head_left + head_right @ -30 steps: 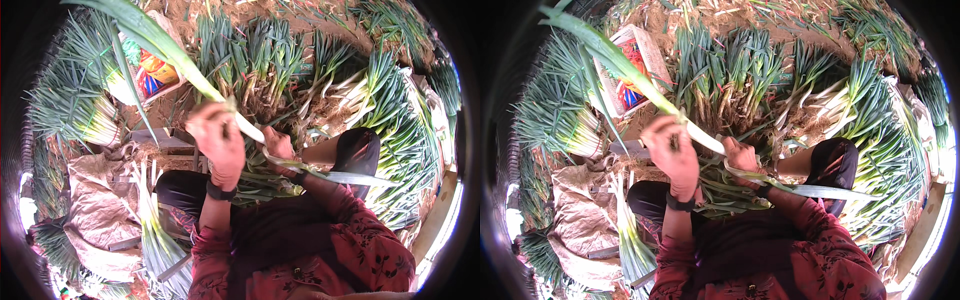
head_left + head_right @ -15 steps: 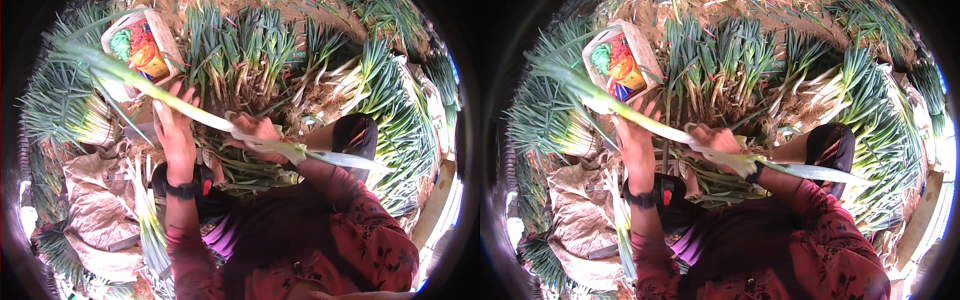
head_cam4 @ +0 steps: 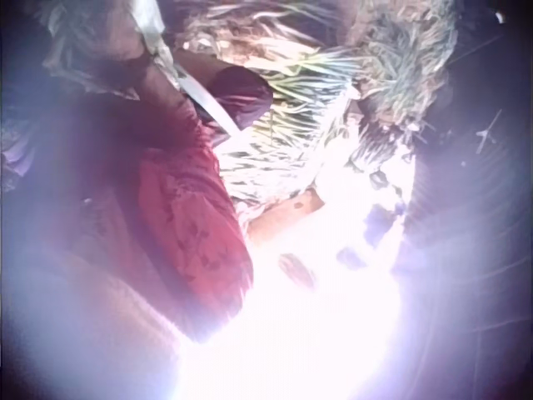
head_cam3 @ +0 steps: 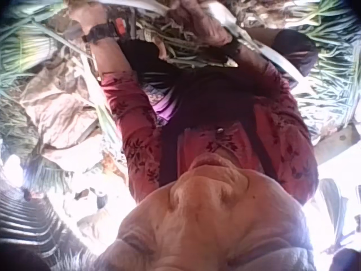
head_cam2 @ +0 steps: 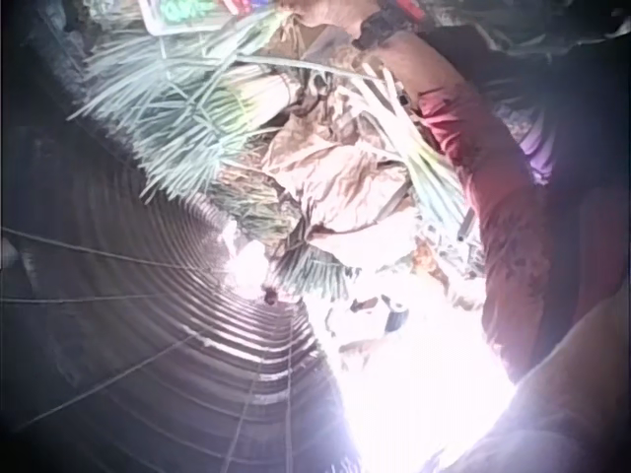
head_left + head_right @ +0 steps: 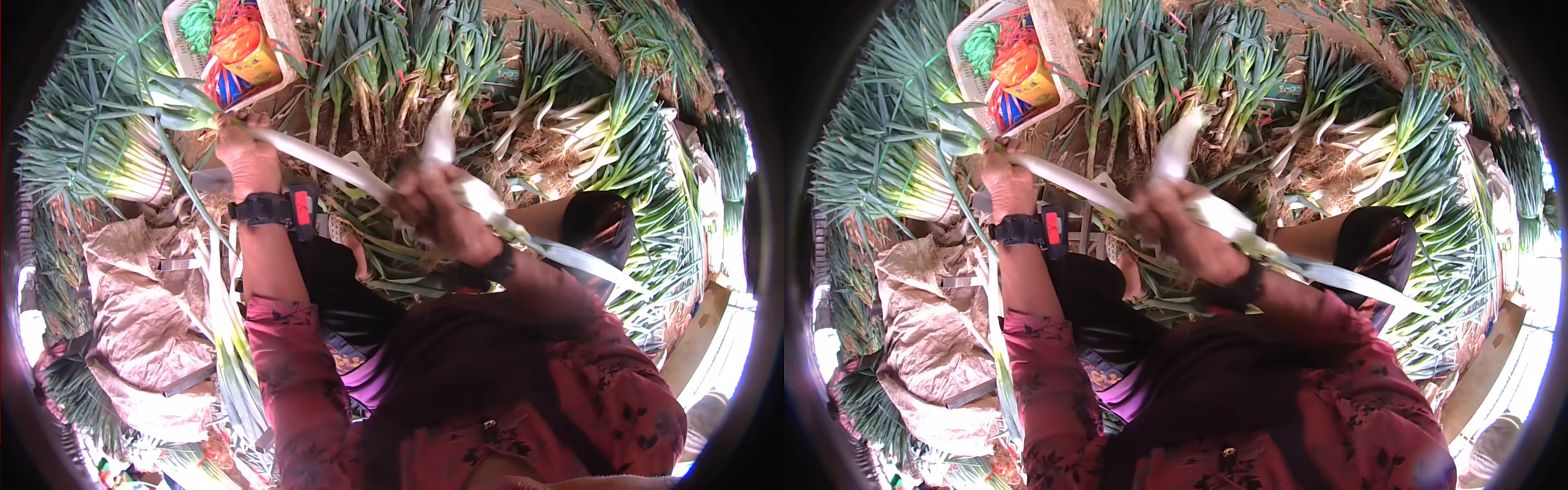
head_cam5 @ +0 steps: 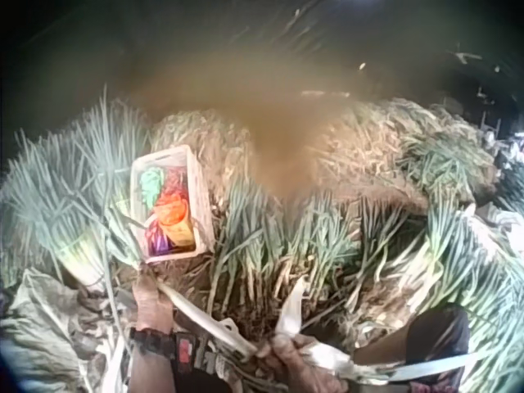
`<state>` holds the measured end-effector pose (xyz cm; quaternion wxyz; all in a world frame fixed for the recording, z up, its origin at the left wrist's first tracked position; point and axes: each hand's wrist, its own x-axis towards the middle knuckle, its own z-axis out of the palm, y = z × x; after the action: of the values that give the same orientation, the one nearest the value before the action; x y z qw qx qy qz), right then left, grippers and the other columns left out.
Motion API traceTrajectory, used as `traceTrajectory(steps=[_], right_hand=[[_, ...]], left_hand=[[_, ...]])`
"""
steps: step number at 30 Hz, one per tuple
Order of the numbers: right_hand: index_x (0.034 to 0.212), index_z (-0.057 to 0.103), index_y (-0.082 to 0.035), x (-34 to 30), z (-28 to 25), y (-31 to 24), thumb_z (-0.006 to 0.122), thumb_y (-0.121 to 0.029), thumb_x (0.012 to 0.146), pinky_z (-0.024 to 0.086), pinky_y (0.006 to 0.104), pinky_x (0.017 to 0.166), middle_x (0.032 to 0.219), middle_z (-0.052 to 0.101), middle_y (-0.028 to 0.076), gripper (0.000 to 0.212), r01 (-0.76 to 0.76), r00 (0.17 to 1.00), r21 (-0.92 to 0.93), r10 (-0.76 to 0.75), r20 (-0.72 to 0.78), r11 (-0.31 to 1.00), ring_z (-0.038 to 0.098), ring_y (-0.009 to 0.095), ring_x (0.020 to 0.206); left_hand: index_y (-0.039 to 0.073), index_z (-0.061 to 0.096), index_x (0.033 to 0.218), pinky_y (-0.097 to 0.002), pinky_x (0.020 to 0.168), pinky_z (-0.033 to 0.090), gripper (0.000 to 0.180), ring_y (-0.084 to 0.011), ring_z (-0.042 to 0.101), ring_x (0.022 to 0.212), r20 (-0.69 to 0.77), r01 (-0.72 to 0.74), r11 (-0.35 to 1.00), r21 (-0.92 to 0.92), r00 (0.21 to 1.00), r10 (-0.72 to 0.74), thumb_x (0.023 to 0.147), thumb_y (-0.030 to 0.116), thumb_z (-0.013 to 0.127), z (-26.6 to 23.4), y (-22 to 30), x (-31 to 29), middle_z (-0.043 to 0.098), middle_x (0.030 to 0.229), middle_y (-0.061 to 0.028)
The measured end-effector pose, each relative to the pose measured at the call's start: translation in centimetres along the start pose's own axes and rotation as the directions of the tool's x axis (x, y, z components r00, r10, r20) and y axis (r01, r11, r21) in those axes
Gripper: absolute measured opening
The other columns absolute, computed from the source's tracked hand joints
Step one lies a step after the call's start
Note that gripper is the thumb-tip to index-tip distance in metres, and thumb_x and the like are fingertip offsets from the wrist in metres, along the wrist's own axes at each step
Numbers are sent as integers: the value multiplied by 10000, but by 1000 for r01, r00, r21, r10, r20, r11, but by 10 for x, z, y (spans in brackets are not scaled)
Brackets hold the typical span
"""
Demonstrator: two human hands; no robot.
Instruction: The person picks up leeks one by one from a pile, peels away the outer layers by hand, and places the cleaned leeks onto a separate stack.
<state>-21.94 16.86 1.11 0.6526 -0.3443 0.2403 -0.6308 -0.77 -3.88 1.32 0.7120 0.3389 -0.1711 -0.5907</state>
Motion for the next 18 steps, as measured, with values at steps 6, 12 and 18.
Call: traceTrajectory(steps=[6, 12, 18], right_hand=[[874, 563, -54, -109, -82, -18, 467, -224, 966, 348, 205, 540, 672, 460, -14, 216, -645, 750, -428, 416, -515, 633, 430, 52, 616], [932, 580, -52, -15, -110, 24, 572, -326, 916, 421, 220, 605, 807, 567, -19, 275, -323, 946, -371, 292, -138, 870, 532, 61, 714], [1048, 635, -36, 53, -71, 41, 611, -480, 851, 427, 303, 713, 824, 622, 30, 486, -120, 692, -954, 712, 116, 273, 536, 130, 765]], left_hand=[[49, 508, 899, -264, 517, 365, 346, -112, 371, 549, 246, -32, 999, -21, 969, 36, 944, 389, 465, -30, 57, 29, 416, 663, 3], [-1, 532, 1128, -261, 577, 337, 523, -125, 365, 624, 335, 80, 996, 32, 938, -86, 957, 468, 377, -21, 28, 11, 398, 710, -19], [5, 516, 1139, -241, 520, 284, 520, -106, 303, 587, 495, 194, 980, 50, 847, -193, 971, 461, 333, -3, 20, 4, 344, 689, -3]])
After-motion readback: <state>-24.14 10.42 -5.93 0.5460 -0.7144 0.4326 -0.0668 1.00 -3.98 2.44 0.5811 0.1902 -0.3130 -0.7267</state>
